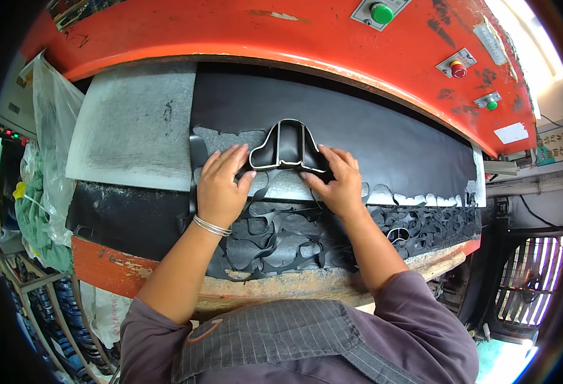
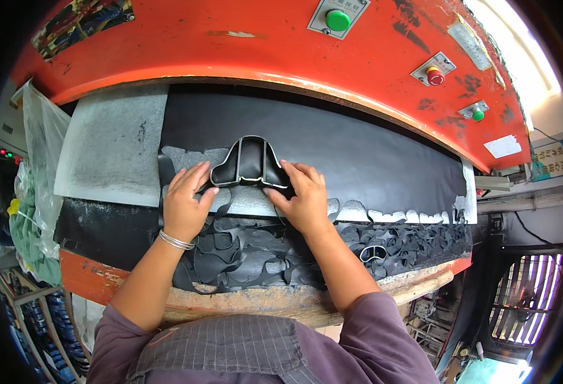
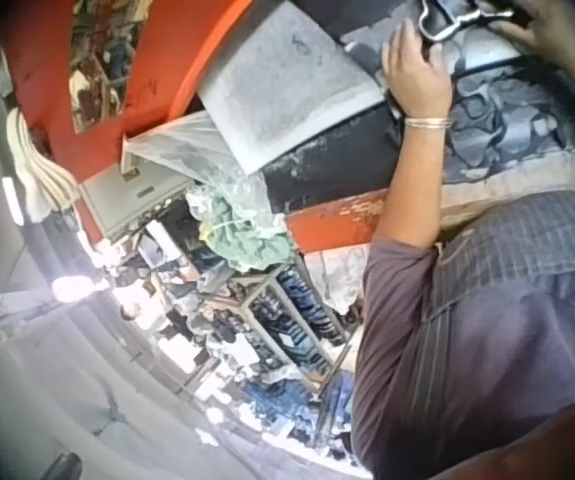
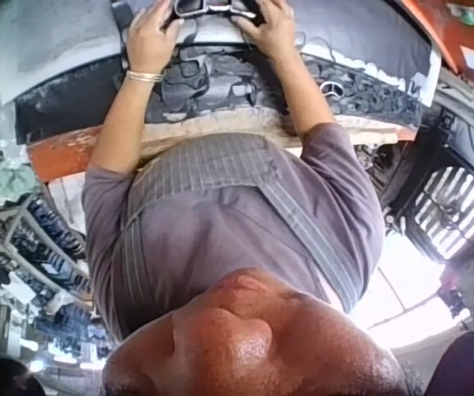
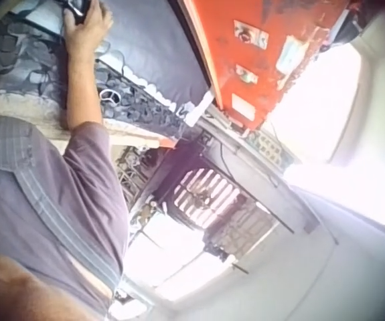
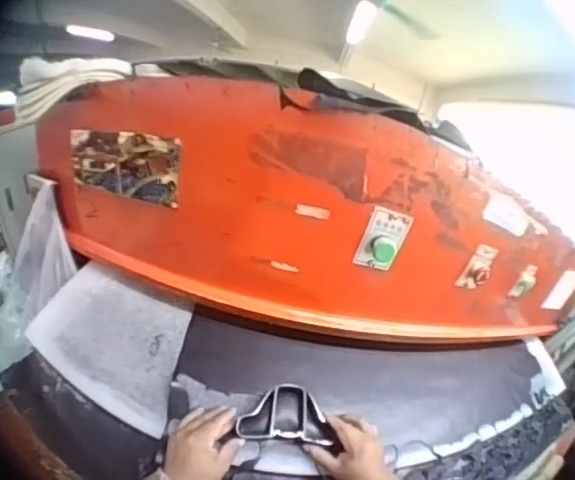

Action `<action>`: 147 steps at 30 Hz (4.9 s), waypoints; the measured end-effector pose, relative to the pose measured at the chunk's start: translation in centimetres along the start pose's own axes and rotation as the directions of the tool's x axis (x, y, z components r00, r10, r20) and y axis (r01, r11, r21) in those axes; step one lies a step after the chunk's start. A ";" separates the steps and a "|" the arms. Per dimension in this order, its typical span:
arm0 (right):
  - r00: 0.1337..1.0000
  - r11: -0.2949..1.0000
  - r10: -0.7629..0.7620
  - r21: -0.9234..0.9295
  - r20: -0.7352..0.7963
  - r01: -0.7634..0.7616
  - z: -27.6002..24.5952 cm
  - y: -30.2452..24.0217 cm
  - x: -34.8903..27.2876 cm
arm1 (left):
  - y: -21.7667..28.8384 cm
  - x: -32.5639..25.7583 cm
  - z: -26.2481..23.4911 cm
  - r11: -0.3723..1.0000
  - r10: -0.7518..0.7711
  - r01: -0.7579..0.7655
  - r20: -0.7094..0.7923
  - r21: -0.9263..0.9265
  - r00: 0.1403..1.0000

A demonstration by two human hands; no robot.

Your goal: Cutting shoe upper components from a sheet of material using a hydraulic clicker press and a metal die.

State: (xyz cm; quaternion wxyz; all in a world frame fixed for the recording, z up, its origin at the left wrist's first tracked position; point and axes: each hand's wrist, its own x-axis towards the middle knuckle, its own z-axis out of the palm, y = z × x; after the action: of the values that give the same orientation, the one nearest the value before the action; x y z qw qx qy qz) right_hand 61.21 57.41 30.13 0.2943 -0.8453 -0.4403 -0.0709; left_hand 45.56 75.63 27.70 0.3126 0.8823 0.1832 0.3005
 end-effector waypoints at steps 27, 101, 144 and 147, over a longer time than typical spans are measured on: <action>0.290 0.920 0.104 -0.018 -0.951 -0.392 -28.2 23.8 7.1 | 20.8 13.7 -0.4 0.976 0.206 -0.203 0.046 -0.077 0.977; 0.997 0.974 -0.022 -0.225 -0.073 0.005 -1.4 5.6 -2.6 | 5.5 1.5 8.6 0.996 -0.073 0.062 0.226 0.057 0.971; 0.324 0.364 -0.757 -0.047 0.567 0.930 -4.9 0.9 10.1 | 15.9 -13.9 -1.2 0.989 -0.150 0.133 0.471 0.069 0.869; 0.147 0.195 -0.610 -0.032 0.779 0.980 -4.4 0.7 11.8 | 15.2 -11.9 -1.5 0.980 -0.157 0.197 0.593 -0.004 0.790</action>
State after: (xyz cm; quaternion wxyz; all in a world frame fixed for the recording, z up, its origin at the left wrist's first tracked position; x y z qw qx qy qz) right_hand 69.43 62.94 37.85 -0.2181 -0.4504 -0.8632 -0.0677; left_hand 37.71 59.02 33.77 0.4093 0.9001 0.1490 -0.0128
